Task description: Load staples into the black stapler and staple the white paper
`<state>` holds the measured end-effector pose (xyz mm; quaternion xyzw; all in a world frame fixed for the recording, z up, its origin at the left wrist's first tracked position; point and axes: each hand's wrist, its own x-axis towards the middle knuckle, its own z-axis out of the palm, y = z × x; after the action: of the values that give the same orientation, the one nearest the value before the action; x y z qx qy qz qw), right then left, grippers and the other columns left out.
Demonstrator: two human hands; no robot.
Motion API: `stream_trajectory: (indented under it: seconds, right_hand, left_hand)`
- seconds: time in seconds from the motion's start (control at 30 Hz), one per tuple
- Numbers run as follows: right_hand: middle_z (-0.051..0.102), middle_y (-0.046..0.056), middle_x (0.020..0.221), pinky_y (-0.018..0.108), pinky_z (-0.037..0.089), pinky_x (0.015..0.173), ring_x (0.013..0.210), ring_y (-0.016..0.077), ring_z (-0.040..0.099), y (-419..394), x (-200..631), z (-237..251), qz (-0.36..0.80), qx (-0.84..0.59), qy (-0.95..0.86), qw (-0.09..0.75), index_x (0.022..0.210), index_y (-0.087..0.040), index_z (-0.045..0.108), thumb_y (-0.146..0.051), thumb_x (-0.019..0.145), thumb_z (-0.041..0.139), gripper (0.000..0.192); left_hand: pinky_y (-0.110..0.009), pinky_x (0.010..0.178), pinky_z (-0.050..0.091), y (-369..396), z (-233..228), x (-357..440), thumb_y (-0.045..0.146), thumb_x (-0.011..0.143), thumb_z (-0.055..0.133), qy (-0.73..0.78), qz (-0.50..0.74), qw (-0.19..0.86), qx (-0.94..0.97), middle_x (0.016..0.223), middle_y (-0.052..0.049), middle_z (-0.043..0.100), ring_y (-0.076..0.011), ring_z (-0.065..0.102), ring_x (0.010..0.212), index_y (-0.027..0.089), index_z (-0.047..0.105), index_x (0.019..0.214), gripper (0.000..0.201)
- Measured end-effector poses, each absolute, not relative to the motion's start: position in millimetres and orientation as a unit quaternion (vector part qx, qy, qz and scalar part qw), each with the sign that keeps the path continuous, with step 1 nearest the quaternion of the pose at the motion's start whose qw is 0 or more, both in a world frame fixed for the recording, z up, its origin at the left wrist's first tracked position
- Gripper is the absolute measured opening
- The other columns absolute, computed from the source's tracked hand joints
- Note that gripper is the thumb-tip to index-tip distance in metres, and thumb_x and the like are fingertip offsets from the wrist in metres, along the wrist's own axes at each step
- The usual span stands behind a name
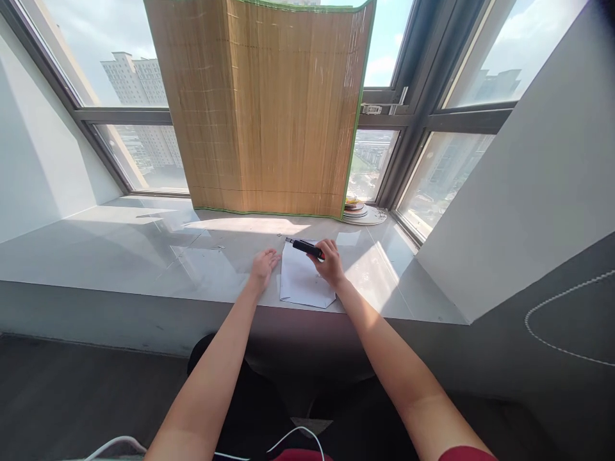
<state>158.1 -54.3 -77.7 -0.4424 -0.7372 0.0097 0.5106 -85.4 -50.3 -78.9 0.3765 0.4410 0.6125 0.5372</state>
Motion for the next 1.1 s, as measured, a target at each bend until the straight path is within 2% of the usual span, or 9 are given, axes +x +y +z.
stream_trajectory:
  seconds: [0.07, 0.2, 0.37, 0.63, 0.77, 0.87, 0.97, 1.1]
  right_hand:
    - [0.066, 0.011, 0.109, 0.046, 0.049, 0.095, 0.107, 0.0298, 0.054, -57.7, 156.1, -75.9, -0.009, -0.405, -0.77, 0.494, 0.098, -0.026, 0.065, -0.026, 0.095, 0.063, 0.004]
    - [0.069, 0.008, 0.114, 0.047, 0.045, 0.102, 0.113, 0.0288, 0.053, -62.8, 151.5, -73.7, -0.027, -0.354, -0.833, 0.424, 0.099, -0.027, 0.068, -0.011, 0.095, 0.052, 0.023]
    - [0.071, 0.007, 0.117, 0.046, 0.043, 0.103, 0.116, 0.027, 0.054, -64.1, 148.2, -73.3, -0.035, -0.338, -0.859, 0.384, 0.098, -0.029, 0.071, -0.01, 0.099, 0.045, 0.032]
    - [0.072, 0.004, 0.12, 0.046, 0.037, 0.107, 0.119, 0.0255, 0.056, -64.0, 149.4, -75.2, -0.058, -0.345, -0.857, 0.378, 0.099, -0.03, 0.07, -0.009, 0.1, 0.044, 0.033]
    - [0.072, 0.006, 0.117, 0.049, 0.03, 0.11, 0.118, 0.027, 0.058, -64.3, 151.4, -73.2, -0.042, -0.411, -0.805, 0.425, 0.099, -0.027, 0.067, -0.009, 0.095, 0.051, 0.025]
    - [0.072, 0.008, 0.11, 0.047, 0.033, 0.106, 0.11, 0.028, 0.06, -59.2, 154.3, -73.7, -0.016, -0.482, -0.723, 0.494, 0.098, -0.024, 0.063, -0.022, 0.091, 0.062, 0.007]
    - [0.071, 0.005, 0.094, 0.043, 0.039, 0.095, 0.092, 0.0263, 0.061, -50.4, 160.2, -77.1, 0.052, -0.551, -0.644, 0.528, 0.093, -0.024, 0.059, -0.034, 0.085, 0.067, 0.015]
    - [0.068, 0.001, 0.082, 0.036, 0.042, 0.081, 0.078, 0.0228, 0.058, -41.3, 167.2, -83.6, 0.145, -0.599, -0.605, 0.504, 0.088, -0.024, 0.057, -0.041, 0.077, 0.073, 0.025]
  left_hand:
    - [-0.041, 0.114, 0.053, -51.6, -79.5, -84.2, 0.013, 0.097, 0.053, 0.412, 0.597, 0.591, 0.352, 0.126, -0.021, 0.071, -0.0238, 0.074, 0.115, 0.011, 0.063, 0.103, 0.012]
    - [-0.042, 0.115, 0.053, -54.7, -78.3, -87.5, 0.015, 0.097, 0.053, 0.381, 0.586, 0.64, 0.32, 0.118, -0.023, 0.075, -0.0256, 0.072, 0.119, 0.008, 0.066, 0.102, 0.016]
    - [-0.044, 0.113, 0.056, -54.4, -76.9, -88.9, 0.013, 0.094, 0.054, 0.379, 0.59, 0.645, 0.303, 0.117, -0.023, 0.075, -0.0286, 0.07, 0.125, 0.008, 0.068, 0.105, 0.018]
    - [-0.039, 0.115, 0.055, -55.4, -77.1, -86.2, 0.007, 0.096, 0.055, 0.379, 0.6, 0.635, 0.304, 0.112, -0.019, 0.077, -0.0249, 0.073, 0.118, 0.007, 0.07, 0.107, 0.018]
    - [-0.04, 0.114, 0.055, -56.8, -77.9, -85.2, 0.008, 0.099, 0.053, 0.39, 0.595, 0.63, 0.312, 0.116, -0.019, 0.076, -0.0243, 0.073, 0.119, 0.009, 0.068, 0.111, 0.019]
    - [-0.042, 0.11, 0.057, -58.6, -79.7, -82.9, 0.012, 0.1, 0.056, 0.395, 0.585, 0.617, 0.349, 0.118, -0.02, 0.076, -0.0238, 0.076, 0.112, 0.009, 0.067, 0.111, 0.015]
    - [-0.043, 0.101, 0.06, -61.8, -80.9, -79.6, 0.018, 0.099, 0.062, 0.413, 0.559, 0.588, 0.415, 0.111, -0.02, 0.078, -0.0227, 0.079, 0.098, 0.009, 0.069, 0.107, 0.013]
    - [-0.041, 0.084, 0.064, -67.6, -79.5, -76.6, 0.033, 0.09, 0.077, 0.439, 0.509, 0.547, 0.499, 0.101, -0.018, 0.08, -0.0236, 0.078, 0.083, 0.012, 0.075, 0.1, 0.024]
